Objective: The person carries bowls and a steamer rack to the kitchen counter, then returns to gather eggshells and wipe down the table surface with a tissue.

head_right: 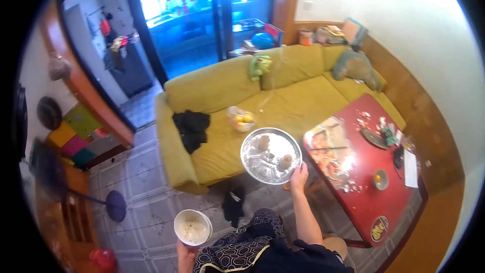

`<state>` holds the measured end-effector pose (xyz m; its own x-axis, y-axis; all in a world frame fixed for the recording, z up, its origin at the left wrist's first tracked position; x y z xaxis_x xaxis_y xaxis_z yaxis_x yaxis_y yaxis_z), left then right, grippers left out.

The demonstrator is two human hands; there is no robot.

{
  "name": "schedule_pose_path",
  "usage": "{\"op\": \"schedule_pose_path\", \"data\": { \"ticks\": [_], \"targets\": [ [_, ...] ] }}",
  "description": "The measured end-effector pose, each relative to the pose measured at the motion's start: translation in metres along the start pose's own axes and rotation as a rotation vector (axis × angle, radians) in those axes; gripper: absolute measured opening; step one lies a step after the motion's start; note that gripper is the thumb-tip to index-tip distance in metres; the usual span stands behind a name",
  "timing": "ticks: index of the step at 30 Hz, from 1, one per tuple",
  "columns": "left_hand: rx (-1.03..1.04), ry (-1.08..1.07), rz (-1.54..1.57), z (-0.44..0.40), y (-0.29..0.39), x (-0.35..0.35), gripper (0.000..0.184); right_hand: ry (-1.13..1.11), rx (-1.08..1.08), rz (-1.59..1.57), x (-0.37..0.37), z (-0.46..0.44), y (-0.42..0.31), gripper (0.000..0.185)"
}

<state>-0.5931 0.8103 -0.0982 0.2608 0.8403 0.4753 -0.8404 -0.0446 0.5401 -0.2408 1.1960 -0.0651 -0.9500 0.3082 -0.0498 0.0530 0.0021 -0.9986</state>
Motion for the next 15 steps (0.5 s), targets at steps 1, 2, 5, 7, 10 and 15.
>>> {"op": "schedule_pose_path", "data": {
  "ticks": [1, 2, 5, 7, 10, 15],
  "targets": [
    [0.037, -0.072, 0.076, -0.012, 0.009, -0.032, 0.039, -0.033, -0.033, -0.087, 0.034, 0.017, 0.003, 0.030],
    [0.071, -0.147, 0.148, -0.023, 0.019, -0.064, 0.042, -0.090, -0.010, -0.035, 0.065, 0.026, 0.023, 0.030],
    [0.106, -0.135, 0.128, -0.012, 0.052, -0.108, 0.046, -0.248, 0.067, -0.160, 0.162, 0.077, 0.011, 0.029],
    [0.181, -0.119, 0.140, -0.015, 0.073, -0.137, 0.049, -0.370, 0.002, -0.164, 0.218, 0.113, -0.026, 0.030],
    [0.208, -0.052, 0.262, -0.025, 0.106, -0.166, 0.048, -0.487, 0.045, -0.222, 0.301, 0.142, -0.022, 0.030],
    [0.504, -0.035, -0.113, -0.030, 0.227, -0.132, 0.045, -0.615, 0.090, -0.296, 0.446, 0.188, -0.021, 0.031]
  ]
}}
Point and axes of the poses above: each hand's wrist, its own z-axis away from the middle knuckle, its own x-axis out of the palm, y = z × x, the point moved 8 cm from there along -z, towards the middle knuckle, and after that the axes turned 7 degrees about -z, right-handed, at the moved point
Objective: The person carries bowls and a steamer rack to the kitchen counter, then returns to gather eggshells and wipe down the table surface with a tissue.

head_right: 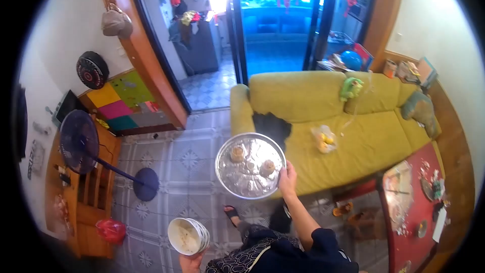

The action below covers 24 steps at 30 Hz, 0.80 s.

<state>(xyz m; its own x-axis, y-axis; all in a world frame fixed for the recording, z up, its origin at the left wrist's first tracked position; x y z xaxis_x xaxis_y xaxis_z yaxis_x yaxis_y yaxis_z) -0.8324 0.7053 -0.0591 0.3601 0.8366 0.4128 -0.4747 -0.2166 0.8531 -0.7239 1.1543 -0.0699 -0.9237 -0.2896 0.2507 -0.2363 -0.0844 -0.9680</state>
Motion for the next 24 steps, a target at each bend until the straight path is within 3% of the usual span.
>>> {"op": "schedule_pose_path", "data": {
  "ticks": [1, 2, 5, 7, 8, 11, 13, 15, 18, 23, 24],
  "targets": [
    [0.141, -0.080, -0.199, -0.016, 0.033, 0.016, 0.044, -0.018, -0.020, 0.002, 0.029, -0.009, 0.004, 0.032],
    [-0.247, 0.192, 0.288, -0.058, -0.023, -0.074, 0.044, -0.028, -0.027, -0.004, 0.056, -0.019, 0.015, 0.032],
    [-0.148, 0.150, 0.147, -0.135, 0.018, -0.099, 0.043, -0.046, 0.054, -0.012, 0.142, -0.046, 0.047, 0.031],
    [-0.166, 0.135, 0.250, -0.172, 0.078, -0.066, 0.042, -0.079, 0.102, -0.027, 0.204, -0.059, 0.044, 0.031],
    [-0.158, 0.130, 0.149, -0.190, 0.104, -0.050, 0.042, -0.086, 0.142, 0.039, 0.234, -0.064, 0.035, 0.030],
    [-0.173, 0.080, 0.117, -0.252, 0.139, -0.035, 0.045, -0.124, 0.160, 0.002, 0.298, -0.105, 0.067, 0.028],
    [-0.026, -0.066, -0.155, -0.297, 0.166, -0.025, 0.047, -0.140, 0.075, 0.011, 0.340, -0.128, 0.061, 0.027],
    [-0.076, -0.082, -0.047, -0.355, 0.179, -0.029, 0.048, -0.177, 0.118, 0.057, 0.374, -0.160, 0.077, 0.034],
    [-0.232, -0.105, 0.178, -0.447, 0.197, -0.035, 0.050, -0.127, 0.105, 0.029, 0.424, -0.198, 0.083, 0.033],
    [-0.206, -0.194, 0.018, -0.613, 0.254, -0.026, 0.049, 0.055, 0.123, 0.008, 0.485, -0.267, 0.101, 0.029],
    [-0.172, -0.232, -0.057, -0.649, 0.268, -0.018, 0.049, 0.089, 0.039, 0.042, 0.494, -0.286, 0.102, 0.029]
  ]
}}
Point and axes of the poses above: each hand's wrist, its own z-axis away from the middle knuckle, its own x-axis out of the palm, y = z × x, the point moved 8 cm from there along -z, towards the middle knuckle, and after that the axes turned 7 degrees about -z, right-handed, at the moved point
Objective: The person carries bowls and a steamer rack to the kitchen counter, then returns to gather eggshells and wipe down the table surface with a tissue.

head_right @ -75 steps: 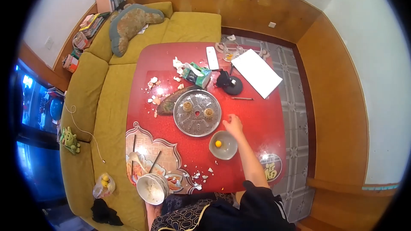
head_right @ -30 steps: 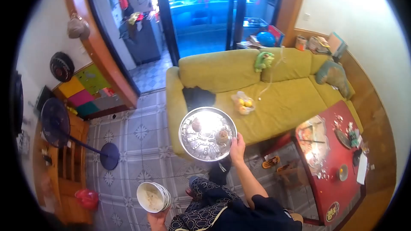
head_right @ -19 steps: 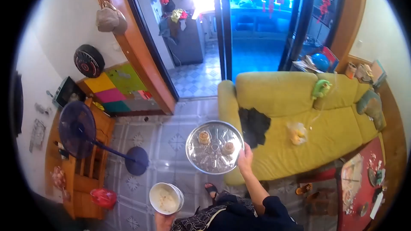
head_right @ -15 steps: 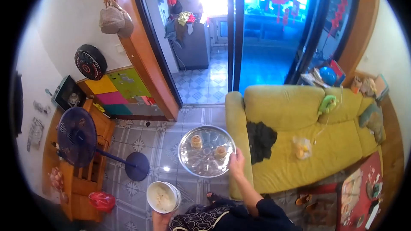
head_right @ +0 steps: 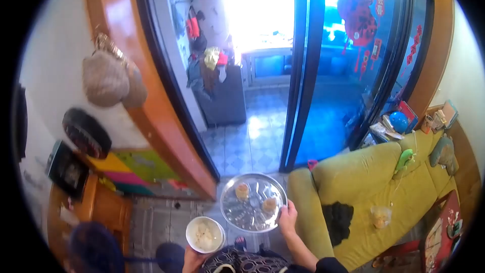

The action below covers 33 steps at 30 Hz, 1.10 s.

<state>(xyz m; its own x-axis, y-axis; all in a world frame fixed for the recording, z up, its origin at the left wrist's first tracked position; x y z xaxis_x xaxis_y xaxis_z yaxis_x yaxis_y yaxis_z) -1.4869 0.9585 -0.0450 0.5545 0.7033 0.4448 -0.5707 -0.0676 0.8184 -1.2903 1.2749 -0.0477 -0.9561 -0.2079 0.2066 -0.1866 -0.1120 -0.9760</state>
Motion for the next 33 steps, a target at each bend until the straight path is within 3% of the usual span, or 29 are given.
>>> {"op": "schedule_pose_path", "data": {
  "ticks": [1, 4, 6, 10, 17, 19, 21, 26, 29, 33],
  "targets": [
    [0.050, -0.039, -0.138, -0.032, 0.020, 0.000, 0.049, 0.041, -0.082, 0.029, 0.008, -0.016, 0.002, 0.029],
    [0.128, -0.103, -0.470, -0.123, 0.066, -0.001, 0.049, 0.161, -0.046, -0.054, 0.035, -0.051, -0.006, 0.030],
    [-0.093, -0.035, 0.002, -0.190, 0.075, -0.001, 0.047, 0.215, -0.036, -0.049, 0.048, -0.080, -0.004, 0.031],
    [-0.227, -0.186, 0.290, -0.301, 0.113, 0.039, 0.046, 0.281, -0.072, -0.076, 0.071, -0.164, 0.027, 0.031],
    [-0.216, -0.192, 0.127, -0.489, 0.175, 0.103, 0.045, 0.312, -0.160, 0.011, 0.158, -0.370, 0.029, 0.029],
    [-0.215, -0.192, 0.101, -0.539, 0.190, 0.119, 0.045, 0.299, -0.269, -0.033, 0.187, -0.440, 0.041, 0.029],
    [-0.208, -0.179, 0.081, -0.590, 0.208, 0.135, 0.044, 0.227, -0.077, 0.011, 0.221, -0.493, 0.037, 0.029],
    [-0.228, -0.191, 0.068, -0.721, 0.231, 0.182, 0.044, 0.237, -0.014, -0.139, 0.280, -0.620, 0.032, 0.032],
    [-0.243, -0.238, 0.052, -0.813, 0.238, 0.216, 0.043, 0.253, -0.116, -0.164, 0.286, -0.702, 0.037, 0.032],
    [-0.259, -0.327, 0.010, -0.937, 0.255, 0.274, 0.042, 0.366, -0.023, -0.077, 0.269, -0.785, 0.027, 0.034]
  ]
}}
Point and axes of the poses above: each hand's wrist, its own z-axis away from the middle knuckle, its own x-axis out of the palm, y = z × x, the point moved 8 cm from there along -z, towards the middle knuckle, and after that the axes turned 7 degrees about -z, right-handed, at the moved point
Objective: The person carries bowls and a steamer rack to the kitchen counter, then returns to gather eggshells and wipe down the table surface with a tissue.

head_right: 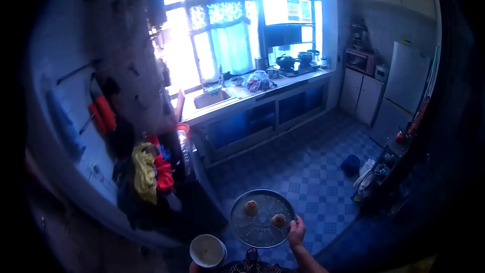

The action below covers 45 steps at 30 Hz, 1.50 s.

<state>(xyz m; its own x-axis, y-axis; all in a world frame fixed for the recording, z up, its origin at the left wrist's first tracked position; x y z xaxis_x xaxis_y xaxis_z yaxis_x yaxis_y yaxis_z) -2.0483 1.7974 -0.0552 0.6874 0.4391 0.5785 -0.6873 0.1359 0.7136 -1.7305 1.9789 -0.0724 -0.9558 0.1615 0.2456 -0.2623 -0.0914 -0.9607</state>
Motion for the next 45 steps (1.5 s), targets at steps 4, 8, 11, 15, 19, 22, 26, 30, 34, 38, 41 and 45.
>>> {"op": "schedule_pose_path", "data": {
  "ticks": [4, 8, 11, 15, 19, 22, 26, 30, 34, 38, 41, 45],
  "targets": [
    [0.010, -0.120, -0.048, -0.132, 0.051, 0.044, 0.042, 0.206, -0.208, 0.130, -0.006, -0.082, -0.028, 0.031],
    [0.059, -0.189, -0.097, -0.257, 0.086, 0.091, 0.041, 0.397, -0.224, -0.018, -0.027, -0.162, -0.013, 0.028],
    [0.144, -0.111, -0.457, -0.368, 0.095, 0.103, 0.044, 0.546, -0.226, 0.145, -0.038, -0.231, -0.009, 0.030],
    [0.004, -0.138, -0.116, -0.463, 0.093, 0.164, 0.046, 0.521, -0.238, 0.198, -0.029, -0.358, -0.014, 0.033],
    [-0.045, -0.128, 0.116, -0.521, 0.118, 0.225, 0.043, 0.388, -0.217, 0.161, 0.023, -0.500, -0.050, 0.032],
    [-0.084, 0.094, 0.143, -0.574, 0.125, 0.222, 0.040, 0.266, -0.298, 0.199, 0.068, -0.595, -0.072, 0.032],
    [-0.042, 0.148, 0.100, -0.667, 0.156, 0.227, 0.040, 0.157, -0.315, 0.026, 0.147, -0.707, -0.090, 0.031],
    [0.020, -0.079, 0.136, -0.799, 0.195, 0.245, 0.046, 0.158, -0.254, -0.034, 0.221, -0.793, -0.080, 0.032],
    [-0.050, -0.050, 0.089, -0.944, 0.234, 0.230, 0.038, 0.186, -0.208, 0.044, 0.279, -0.850, -0.078, 0.032],
    [-0.072, 0.066, 0.179, -1.091, 0.283, 0.253, 0.032, 0.255, -0.164, 0.094, 0.326, -0.910, -0.087, 0.031],
    [-0.098, -0.082, 0.222, -1.201, 0.290, 0.229, 0.039, 0.271, -0.202, 0.078, 0.353, -0.950, -0.091, 0.031],
    [0.051, 0.073, 0.166, -1.303, 0.331, 0.238, 0.054, 0.212, -0.139, -0.015, 0.393, -1.021, -0.097, 0.030]
  ]
}}
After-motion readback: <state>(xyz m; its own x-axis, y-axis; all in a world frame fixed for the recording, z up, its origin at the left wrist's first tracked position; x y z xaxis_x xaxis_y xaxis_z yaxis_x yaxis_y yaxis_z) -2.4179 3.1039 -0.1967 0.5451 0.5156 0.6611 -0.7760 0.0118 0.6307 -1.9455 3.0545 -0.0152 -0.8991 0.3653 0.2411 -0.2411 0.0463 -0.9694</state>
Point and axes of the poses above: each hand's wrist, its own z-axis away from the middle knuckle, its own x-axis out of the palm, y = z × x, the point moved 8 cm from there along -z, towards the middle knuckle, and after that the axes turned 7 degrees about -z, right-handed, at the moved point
